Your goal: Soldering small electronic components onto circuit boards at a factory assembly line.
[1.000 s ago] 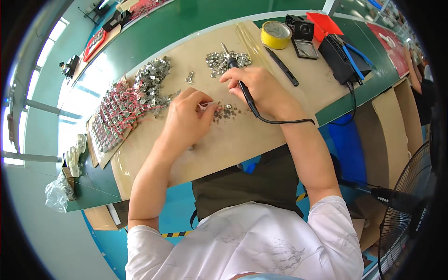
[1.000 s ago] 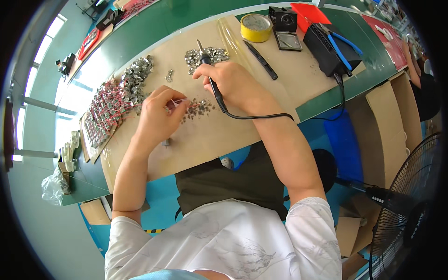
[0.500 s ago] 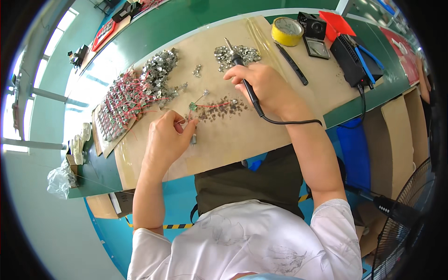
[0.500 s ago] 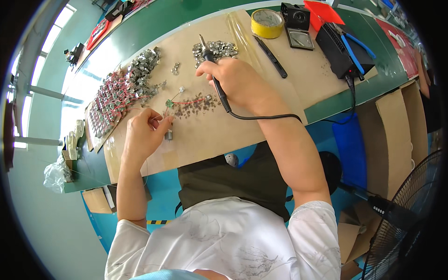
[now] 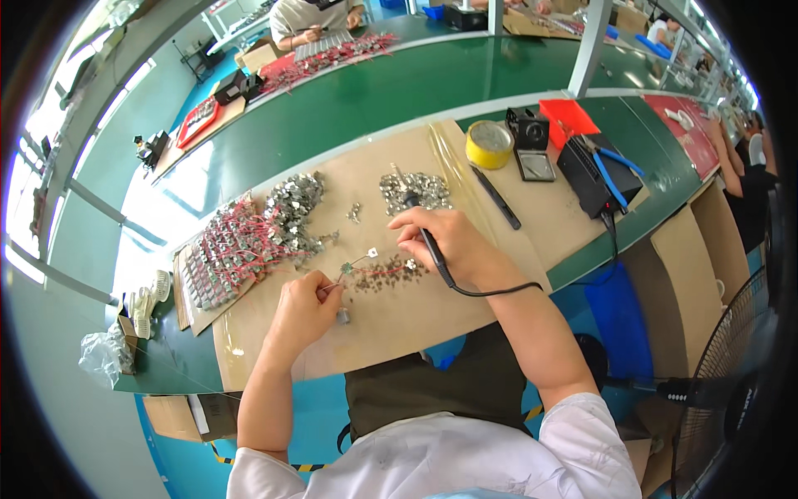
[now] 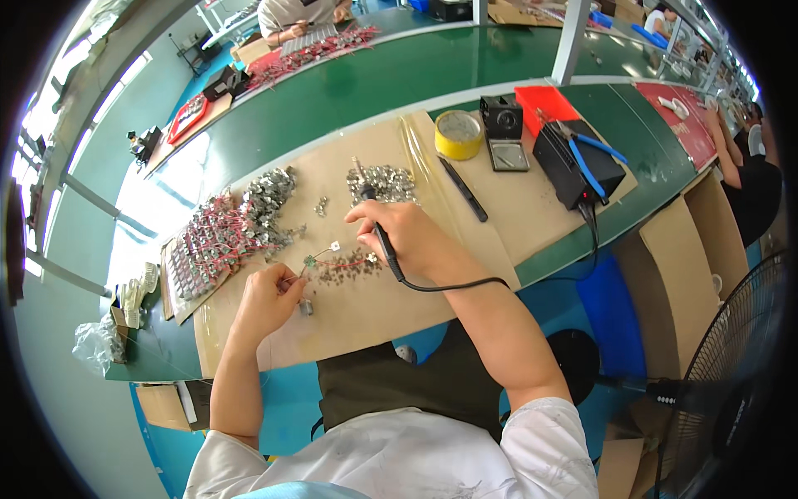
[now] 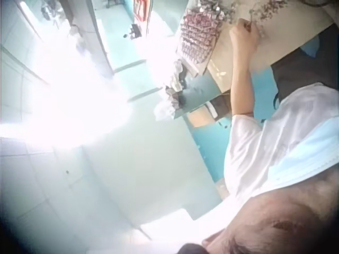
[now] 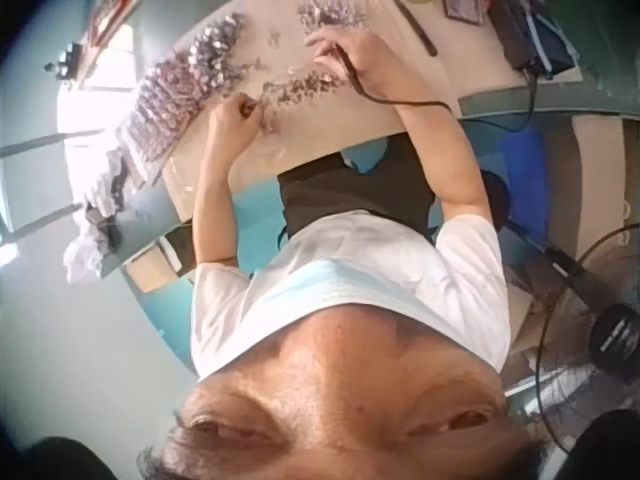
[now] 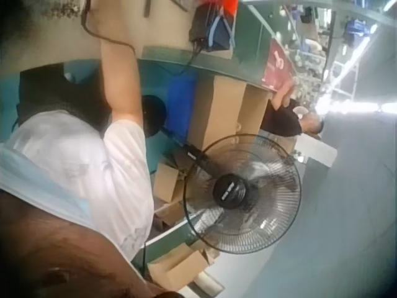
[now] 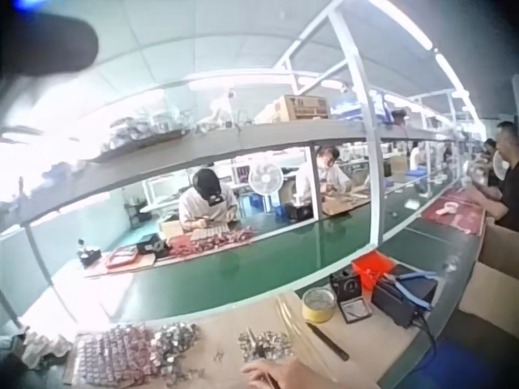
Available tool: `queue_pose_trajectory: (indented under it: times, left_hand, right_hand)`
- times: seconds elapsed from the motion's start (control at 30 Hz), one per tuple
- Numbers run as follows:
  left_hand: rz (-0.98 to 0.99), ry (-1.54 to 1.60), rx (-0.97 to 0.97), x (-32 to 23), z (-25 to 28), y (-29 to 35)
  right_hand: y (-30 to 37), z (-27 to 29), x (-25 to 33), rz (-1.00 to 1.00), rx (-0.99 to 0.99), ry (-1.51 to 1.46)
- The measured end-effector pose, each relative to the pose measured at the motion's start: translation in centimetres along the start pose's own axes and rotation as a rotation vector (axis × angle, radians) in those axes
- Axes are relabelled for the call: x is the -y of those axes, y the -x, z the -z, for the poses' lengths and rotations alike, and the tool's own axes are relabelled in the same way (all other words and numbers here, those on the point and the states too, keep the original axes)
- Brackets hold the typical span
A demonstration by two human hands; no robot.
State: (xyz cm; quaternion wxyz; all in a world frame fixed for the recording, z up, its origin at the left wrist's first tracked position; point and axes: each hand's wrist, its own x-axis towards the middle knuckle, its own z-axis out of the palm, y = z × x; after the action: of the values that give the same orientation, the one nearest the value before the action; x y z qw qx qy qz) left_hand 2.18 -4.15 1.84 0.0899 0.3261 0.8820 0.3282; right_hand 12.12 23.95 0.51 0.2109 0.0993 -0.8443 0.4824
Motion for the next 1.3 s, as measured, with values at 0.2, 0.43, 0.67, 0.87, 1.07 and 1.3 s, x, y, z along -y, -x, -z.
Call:
queue_pose_trajectory:
  times: [0.2,0.43,0.67,0.87,1.07,1.3]
  left_hand:
    - [-0.042,0.003,-0.075,-1.1,5.1,-6.7]
    - [0.002,0.114,-0.308,0.4,9.7,-21.7]
    - [-0.161,-0.08,0.03,-2.8,3.9,-9.7]
    - [0.195,0.059,-0.261,1.2,7.2,1.1]
    - [0.4,-0.422,-0.653,17.5,13.7,6.4]
    - [0.486,-0.516,-0.468,18.7,15.3,6.1]
  right_hand:
    - [-0.7,0.1,0.9,0.051,-0.229,0.057]
    - [-0.2,-0.7,-0.7,0.003,-0.158,0.116]
    - [0.0,-0.7,0.0,-0.022,-0.12,0.187]
    - [-0.4,-0.6,0.6,-0.032,-0.022,0.177]
    - [-0.4,-0.6,0.2,0.011,0.015,0.207]
    - [-0.3,-0.6,0.7,-0.022,0.028,0.182]
